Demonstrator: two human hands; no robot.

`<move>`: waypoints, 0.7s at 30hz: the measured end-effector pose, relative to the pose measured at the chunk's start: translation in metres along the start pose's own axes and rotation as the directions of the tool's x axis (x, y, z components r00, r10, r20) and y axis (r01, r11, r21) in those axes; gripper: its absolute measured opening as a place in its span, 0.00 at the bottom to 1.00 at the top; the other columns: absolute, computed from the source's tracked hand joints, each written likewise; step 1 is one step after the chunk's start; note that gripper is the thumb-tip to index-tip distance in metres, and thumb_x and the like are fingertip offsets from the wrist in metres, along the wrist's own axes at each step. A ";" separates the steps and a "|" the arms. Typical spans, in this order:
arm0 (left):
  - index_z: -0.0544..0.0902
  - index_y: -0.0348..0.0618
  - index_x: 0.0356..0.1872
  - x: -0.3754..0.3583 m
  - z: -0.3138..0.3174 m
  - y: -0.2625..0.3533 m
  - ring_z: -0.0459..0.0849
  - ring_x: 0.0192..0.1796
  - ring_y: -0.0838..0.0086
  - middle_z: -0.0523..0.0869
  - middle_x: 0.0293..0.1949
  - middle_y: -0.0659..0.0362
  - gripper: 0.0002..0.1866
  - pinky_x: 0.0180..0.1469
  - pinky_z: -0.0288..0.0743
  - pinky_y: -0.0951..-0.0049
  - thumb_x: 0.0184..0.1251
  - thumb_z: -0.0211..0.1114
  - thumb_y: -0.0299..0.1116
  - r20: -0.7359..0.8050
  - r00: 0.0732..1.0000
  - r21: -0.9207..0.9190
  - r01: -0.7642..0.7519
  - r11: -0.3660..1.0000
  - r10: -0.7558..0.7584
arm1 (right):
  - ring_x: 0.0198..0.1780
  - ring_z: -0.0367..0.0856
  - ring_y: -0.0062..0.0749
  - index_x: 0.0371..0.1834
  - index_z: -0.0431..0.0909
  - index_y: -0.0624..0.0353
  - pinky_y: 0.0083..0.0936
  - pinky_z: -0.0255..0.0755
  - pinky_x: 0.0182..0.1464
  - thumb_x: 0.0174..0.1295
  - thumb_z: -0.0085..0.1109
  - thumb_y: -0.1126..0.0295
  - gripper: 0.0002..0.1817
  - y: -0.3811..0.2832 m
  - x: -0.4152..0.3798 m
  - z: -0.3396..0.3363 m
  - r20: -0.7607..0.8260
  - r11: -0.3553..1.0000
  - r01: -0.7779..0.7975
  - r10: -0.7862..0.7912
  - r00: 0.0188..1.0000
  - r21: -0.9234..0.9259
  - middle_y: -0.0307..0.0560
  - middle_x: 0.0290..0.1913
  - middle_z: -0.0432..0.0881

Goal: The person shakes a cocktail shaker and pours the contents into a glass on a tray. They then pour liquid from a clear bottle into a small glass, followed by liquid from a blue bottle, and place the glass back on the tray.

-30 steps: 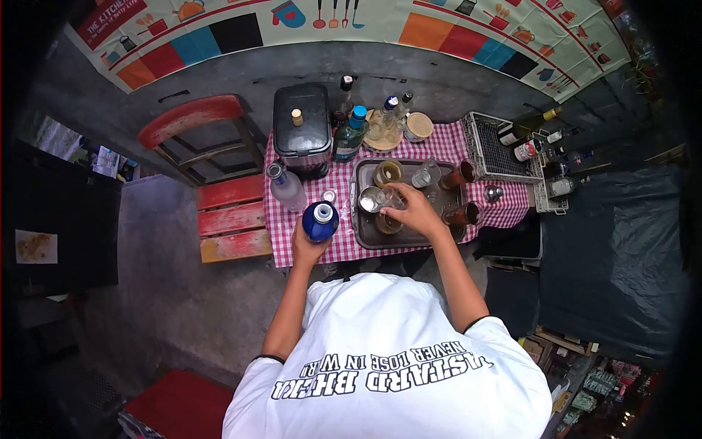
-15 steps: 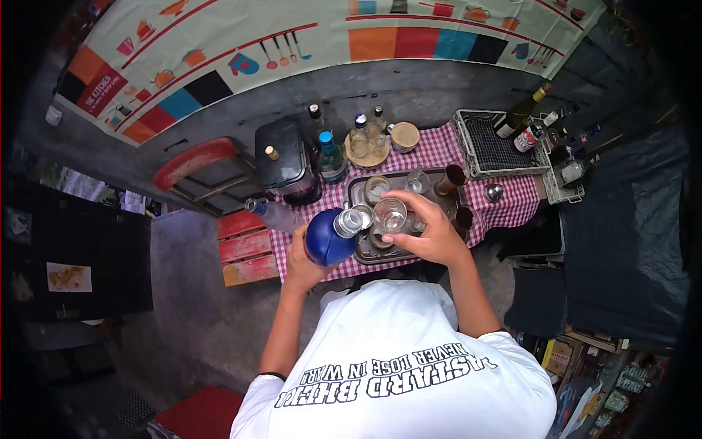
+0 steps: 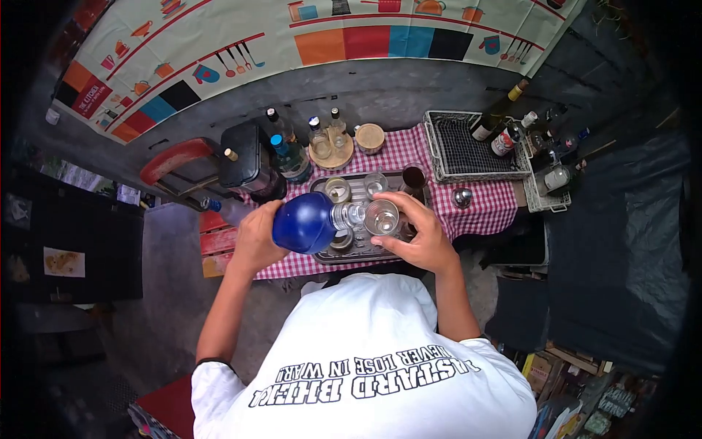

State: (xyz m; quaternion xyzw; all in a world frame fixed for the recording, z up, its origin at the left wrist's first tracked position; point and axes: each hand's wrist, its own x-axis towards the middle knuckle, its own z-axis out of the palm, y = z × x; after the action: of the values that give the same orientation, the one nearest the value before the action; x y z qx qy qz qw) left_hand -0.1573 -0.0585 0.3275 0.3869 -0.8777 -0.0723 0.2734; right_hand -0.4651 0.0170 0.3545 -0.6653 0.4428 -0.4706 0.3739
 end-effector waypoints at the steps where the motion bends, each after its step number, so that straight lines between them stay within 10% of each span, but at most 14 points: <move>1: 0.74 0.34 0.54 0.006 -0.002 0.004 0.87 0.44 0.49 0.86 0.43 0.45 0.38 0.47 0.81 0.58 0.35 0.81 0.31 0.010 1.000 -0.010 -0.018 1.000 0.018 | 0.58 0.81 0.41 0.64 0.73 0.60 0.35 0.74 0.60 0.52 0.76 0.68 0.35 0.002 -0.002 -0.005 0.007 1.000 0.000 0.000 1.000 0.001 0.51 0.56 0.81; 21: 0.76 0.34 0.53 0.057 -0.024 0.053 0.84 0.41 0.57 0.82 0.39 0.51 0.34 0.44 0.76 0.61 0.37 0.77 0.29 0.095 0.978 0.208 -0.202 0.957 0.186 | 0.57 0.81 0.33 0.64 0.73 0.61 0.32 0.78 0.62 0.51 0.76 0.72 0.34 0.027 -0.011 -0.050 0.081 1.000 0.000 -0.002 0.997 0.029 0.46 0.54 0.79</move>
State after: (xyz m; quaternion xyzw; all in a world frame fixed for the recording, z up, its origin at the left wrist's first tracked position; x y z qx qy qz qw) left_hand -0.2101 -0.0609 0.3898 0.3235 -0.9236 0.0366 0.2023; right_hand -0.5212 0.0149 0.3407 -0.6785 0.4200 -0.4500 0.4008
